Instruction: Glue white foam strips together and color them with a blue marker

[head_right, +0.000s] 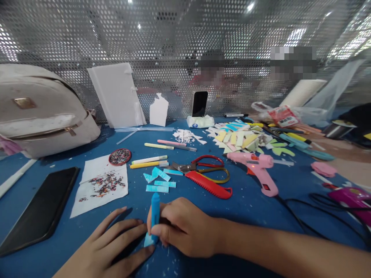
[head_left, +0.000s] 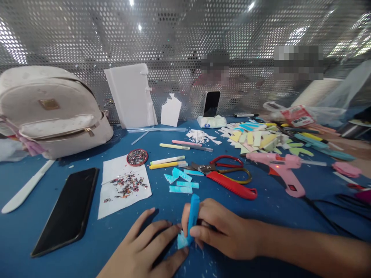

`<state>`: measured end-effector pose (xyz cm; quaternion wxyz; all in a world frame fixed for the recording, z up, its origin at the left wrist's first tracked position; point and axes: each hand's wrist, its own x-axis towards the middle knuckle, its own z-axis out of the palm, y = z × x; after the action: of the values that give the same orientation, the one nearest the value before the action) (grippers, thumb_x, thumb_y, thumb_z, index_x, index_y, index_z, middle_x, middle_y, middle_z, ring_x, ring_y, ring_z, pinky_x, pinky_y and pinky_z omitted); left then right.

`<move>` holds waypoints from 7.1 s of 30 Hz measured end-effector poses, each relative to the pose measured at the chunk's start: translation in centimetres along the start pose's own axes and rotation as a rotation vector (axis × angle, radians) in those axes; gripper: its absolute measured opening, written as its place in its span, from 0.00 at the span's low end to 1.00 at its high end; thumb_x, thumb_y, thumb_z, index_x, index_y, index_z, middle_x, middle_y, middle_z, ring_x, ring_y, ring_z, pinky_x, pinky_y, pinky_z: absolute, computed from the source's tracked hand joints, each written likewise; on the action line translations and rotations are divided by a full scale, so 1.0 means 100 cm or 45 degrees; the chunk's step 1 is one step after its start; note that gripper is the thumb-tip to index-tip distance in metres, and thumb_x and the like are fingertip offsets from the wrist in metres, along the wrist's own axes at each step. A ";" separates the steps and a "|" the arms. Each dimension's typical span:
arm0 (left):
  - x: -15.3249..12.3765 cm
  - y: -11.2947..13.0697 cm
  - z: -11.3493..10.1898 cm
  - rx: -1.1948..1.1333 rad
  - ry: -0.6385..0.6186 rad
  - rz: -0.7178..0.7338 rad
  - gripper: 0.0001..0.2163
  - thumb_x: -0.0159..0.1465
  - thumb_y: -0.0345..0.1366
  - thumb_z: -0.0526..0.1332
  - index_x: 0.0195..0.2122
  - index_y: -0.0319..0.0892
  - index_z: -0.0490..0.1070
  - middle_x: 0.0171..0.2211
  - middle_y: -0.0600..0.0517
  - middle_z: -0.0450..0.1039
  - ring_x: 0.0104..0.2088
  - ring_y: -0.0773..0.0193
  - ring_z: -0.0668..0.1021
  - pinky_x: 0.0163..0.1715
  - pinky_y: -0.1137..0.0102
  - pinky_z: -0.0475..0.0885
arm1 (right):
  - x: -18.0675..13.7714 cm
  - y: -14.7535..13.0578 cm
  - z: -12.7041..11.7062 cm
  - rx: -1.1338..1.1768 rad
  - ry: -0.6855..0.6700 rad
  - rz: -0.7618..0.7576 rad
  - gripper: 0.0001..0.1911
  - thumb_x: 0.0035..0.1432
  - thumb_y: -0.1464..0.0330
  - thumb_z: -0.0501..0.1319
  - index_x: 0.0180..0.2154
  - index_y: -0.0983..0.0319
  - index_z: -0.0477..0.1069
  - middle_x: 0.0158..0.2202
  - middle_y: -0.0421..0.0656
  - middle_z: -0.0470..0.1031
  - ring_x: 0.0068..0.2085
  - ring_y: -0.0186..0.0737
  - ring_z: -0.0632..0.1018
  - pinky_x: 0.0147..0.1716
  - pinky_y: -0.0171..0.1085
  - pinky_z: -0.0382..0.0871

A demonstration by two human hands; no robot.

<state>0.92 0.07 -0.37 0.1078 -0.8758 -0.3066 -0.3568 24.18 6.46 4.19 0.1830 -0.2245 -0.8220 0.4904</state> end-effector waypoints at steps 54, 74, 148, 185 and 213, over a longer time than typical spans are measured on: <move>-0.009 0.002 0.012 -0.058 0.028 -0.035 0.17 0.78 0.37 0.49 0.46 0.53 0.80 0.47 0.57 0.78 0.52 0.65 0.76 0.70 0.58 0.53 | 0.001 0.000 0.000 0.095 0.011 -0.035 0.28 0.74 0.51 0.48 0.28 0.61 0.68 0.32 0.43 0.73 0.30 0.34 0.74 0.31 0.33 0.70; -0.009 0.003 0.013 -0.051 0.023 -0.024 0.18 0.79 0.38 0.48 0.47 0.53 0.80 0.46 0.57 0.78 0.51 0.65 0.76 0.70 0.58 0.53 | 0.003 -0.003 -0.001 0.112 -0.008 -0.046 0.26 0.74 0.54 0.49 0.26 0.60 0.63 0.30 0.41 0.71 0.29 0.33 0.73 0.31 0.33 0.68; -0.010 0.003 0.014 -0.041 0.025 -0.044 0.13 0.77 0.37 0.53 0.46 0.52 0.79 0.48 0.57 0.79 0.53 0.65 0.76 0.70 0.56 0.55 | 0.001 0.000 -0.002 -0.054 -0.002 0.037 0.32 0.73 0.45 0.43 0.38 0.63 0.72 0.28 0.41 0.71 0.28 0.37 0.74 0.32 0.37 0.69; -0.009 0.003 0.013 -0.018 0.035 -0.027 0.10 0.75 0.37 0.57 0.46 0.53 0.79 0.47 0.57 0.78 0.52 0.65 0.76 0.70 0.57 0.55 | 0.000 -0.004 -0.003 -0.070 0.000 0.090 0.32 0.72 0.44 0.40 0.38 0.61 0.69 0.29 0.41 0.70 0.28 0.37 0.72 0.32 0.37 0.68; -0.010 0.002 0.011 -0.027 -0.003 -0.030 0.11 0.76 0.37 0.56 0.49 0.53 0.79 0.50 0.57 0.78 0.53 0.64 0.76 0.71 0.56 0.54 | 0.002 -0.006 -0.005 -0.145 0.005 0.149 0.31 0.74 0.46 0.38 0.37 0.61 0.67 0.27 0.40 0.69 0.29 0.39 0.72 0.33 0.37 0.67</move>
<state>1.07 -0.17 -1.85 0.0940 -0.8737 -0.3132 -0.3601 24.16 6.61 4.98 0.1425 -0.2831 -0.8337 0.4522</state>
